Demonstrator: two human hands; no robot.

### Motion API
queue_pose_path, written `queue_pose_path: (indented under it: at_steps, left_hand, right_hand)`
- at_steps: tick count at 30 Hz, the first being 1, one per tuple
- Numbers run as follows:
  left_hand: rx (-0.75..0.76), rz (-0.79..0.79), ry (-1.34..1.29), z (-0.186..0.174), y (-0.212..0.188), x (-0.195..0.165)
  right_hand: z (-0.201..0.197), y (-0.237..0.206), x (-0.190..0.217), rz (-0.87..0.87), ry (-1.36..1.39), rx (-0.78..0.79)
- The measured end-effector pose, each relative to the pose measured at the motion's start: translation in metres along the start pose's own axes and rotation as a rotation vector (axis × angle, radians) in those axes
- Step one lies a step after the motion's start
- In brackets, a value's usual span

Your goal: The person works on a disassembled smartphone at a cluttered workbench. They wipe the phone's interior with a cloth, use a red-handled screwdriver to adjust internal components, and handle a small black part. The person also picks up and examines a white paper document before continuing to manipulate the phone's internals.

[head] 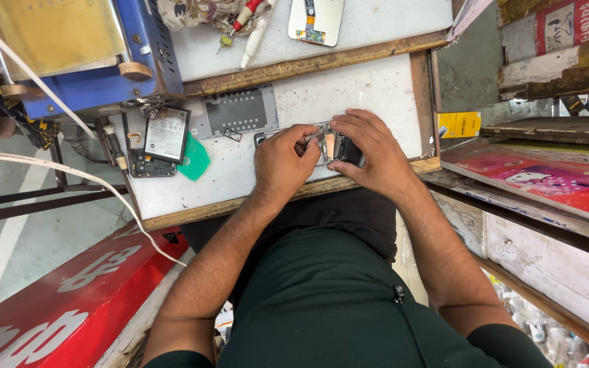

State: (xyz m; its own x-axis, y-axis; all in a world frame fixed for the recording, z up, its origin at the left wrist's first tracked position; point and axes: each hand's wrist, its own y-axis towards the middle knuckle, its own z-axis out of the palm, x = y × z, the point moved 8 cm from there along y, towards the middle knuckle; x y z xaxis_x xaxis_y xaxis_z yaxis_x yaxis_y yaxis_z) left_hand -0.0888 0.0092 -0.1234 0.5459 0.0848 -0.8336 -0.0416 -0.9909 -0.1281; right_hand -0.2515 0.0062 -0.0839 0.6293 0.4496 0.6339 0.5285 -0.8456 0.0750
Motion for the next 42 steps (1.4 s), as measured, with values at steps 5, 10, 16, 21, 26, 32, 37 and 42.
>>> queue_pose_path:
  at_steps: [5, 10, 16, 21, 26, 32, 37, 42]
  left_hand:
    - [-0.040, 0.011, -0.019, -0.0027, -0.0006, -0.0012]
    - [-0.026, 0.007, 0.002, -0.0007, -0.0005, -0.0014]
    - [-0.013, 0.026, 0.006, -0.0016, -0.0003, -0.0032]
    - [0.005, 0.006, -0.003, -0.0025, -0.0010, -0.0010]
    - [-0.018, 0.078, -0.031, -0.0041, -0.0018, -0.0055]
    - [-0.018, 0.068, -0.029, -0.0042, -0.0022, -0.0038]
    - [-0.002, 0.058, 0.005, -0.0011, -0.0016, -0.0027]
    - [-0.012, 0.084, 0.009, -0.0007, -0.0008, -0.0032]
  right_hand:
    - [-0.0001, -0.0004, 0.0003, -0.005, -0.003, 0.000]
    - [0.0009, -0.0009, -0.0014, 0.005, -0.007, 0.007]
    - [0.0015, -0.0009, -0.0015, -0.001, -0.010, 0.006]
    - [0.0013, -0.0001, -0.0005, -0.018, -0.007, 0.000]
    - [-0.0002, -0.0004, -0.0004, -0.022, 0.007, -0.011]
    - [-0.0020, 0.0003, 0.0012, -0.038, 0.007, -0.022]
    - [-0.0028, 0.0006, 0.0023, -0.046, 0.014, -0.023]
    - [-0.0037, 0.0014, 0.0023, -0.033, 0.015, -0.020]
